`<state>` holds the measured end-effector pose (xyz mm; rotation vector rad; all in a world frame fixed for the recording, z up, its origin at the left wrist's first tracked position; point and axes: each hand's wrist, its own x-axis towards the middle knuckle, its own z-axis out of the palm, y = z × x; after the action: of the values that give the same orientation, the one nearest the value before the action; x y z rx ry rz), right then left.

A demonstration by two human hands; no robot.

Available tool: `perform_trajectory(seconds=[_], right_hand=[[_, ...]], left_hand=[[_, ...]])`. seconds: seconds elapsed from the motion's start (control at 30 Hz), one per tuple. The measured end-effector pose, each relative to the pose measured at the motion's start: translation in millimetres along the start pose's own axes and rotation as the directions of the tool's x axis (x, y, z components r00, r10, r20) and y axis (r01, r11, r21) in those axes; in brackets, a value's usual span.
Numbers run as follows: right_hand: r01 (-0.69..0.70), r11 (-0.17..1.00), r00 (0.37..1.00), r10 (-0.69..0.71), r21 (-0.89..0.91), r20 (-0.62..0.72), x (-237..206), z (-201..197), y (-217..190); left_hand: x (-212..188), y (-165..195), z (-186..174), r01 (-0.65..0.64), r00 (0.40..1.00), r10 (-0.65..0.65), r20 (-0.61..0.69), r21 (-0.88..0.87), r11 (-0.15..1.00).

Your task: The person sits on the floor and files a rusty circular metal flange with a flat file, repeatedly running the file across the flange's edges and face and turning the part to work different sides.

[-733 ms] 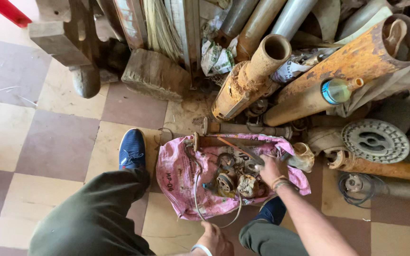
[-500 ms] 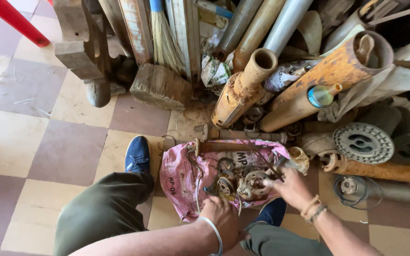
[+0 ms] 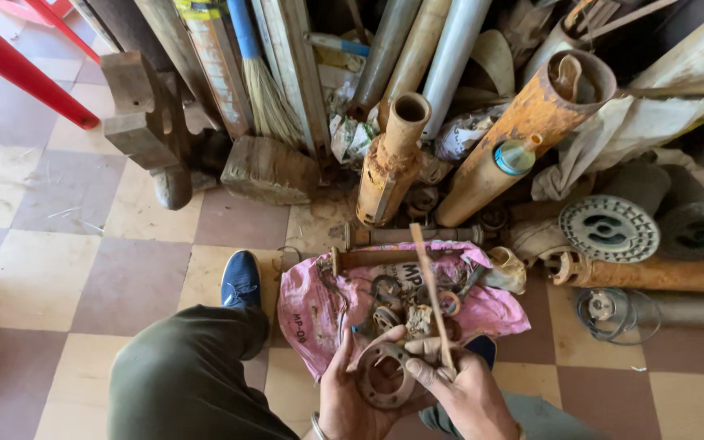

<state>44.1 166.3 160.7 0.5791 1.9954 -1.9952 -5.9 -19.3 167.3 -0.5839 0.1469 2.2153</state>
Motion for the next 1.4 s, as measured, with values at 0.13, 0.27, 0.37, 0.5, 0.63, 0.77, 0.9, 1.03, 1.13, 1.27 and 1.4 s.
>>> perform_trajectory(seconds=[0.13,0.27,0.37,0.5,0.63,0.77,0.9,1.03,1.13,1.27,1.4], right_hand=[[0.009,0.996,0.999,-0.013,0.094,0.04,-11.9,-6.1,4.1],[0.002,0.995,0.977,-0.023,-0.097,-0.211,-14.3,-13.0,-6.5],[0.061,0.996,0.962,-0.075,-0.063,-0.261,-12.4,-8.7,-13.5],[0.107,0.993,0.951,-0.086,0.055,-0.298,-10.1,-1.1,-11.8],[0.024,1.0,0.954,-0.026,-0.01,-0.298,-8.7,-0.9,-6.6],[-0.028,0.981,0.973,-0.018,-0.194,-0.232,-8.6,4.7,-5.3],[0.079,0.947,0.955,-0.162,-0.311,-0.249,-10.9,17.0,-6.4],[-0.007,0.913,0.925,-0.149,-0.408,-0.349,-4.2,14.2,-9.7],[-0.065,0.853,0.911,-0.162,-0.518,-0.38,9.4,-0.1,-12.5],[0.191,0.927,0.877,-0.309,-0.322,-0.369,17.8,-13.5,-9.3],[0.306,0.907,0.833,-0.402,-0.288,-0.38,11.0,-10.3,-2.4]], left_hand=[[-3.7,-7.7,1.2,-0.098,0.991,0.107,0.084,-0.108,0.989],[-4.6,-11.1,0.6,-0.111,0.973,0.139,0.184,-0.154,0.982],[-4.1,-11.0,-2.0,-0.081,0.961,0.118,0.249,-0.154,0.985],[-3.0,-8.5,-7.5,-0.1,0.953,0.149,0.263,-0.193,0.976],[-2.1,-5.5,-14.9,-0.076,0.967,0.121,0.225,-0.2,0.977],[-1.0,-3.7,-23.0,-0.06,0.929,0.145,0.339,-0.25,0.966],[1.3,-3.9,-31.2,-0.125,0.966,0.166,0.199,-0.206,0.97],[5.6,-5.4,-38.9,-0.182,0.978,0.199,0.069,-0.194,0.964],[9.9,-6.7,-44.3,-0.245,0.968,0.25,0.008,-0.173,0.954],[16.4,-7.8,-50.8,-0.271,0.959,0.258,-0.115,-0.119,0.955],[22.2,-7.7,-56.0,-0.328,0.917,0.306,-0.256,-0.045,0.944]])
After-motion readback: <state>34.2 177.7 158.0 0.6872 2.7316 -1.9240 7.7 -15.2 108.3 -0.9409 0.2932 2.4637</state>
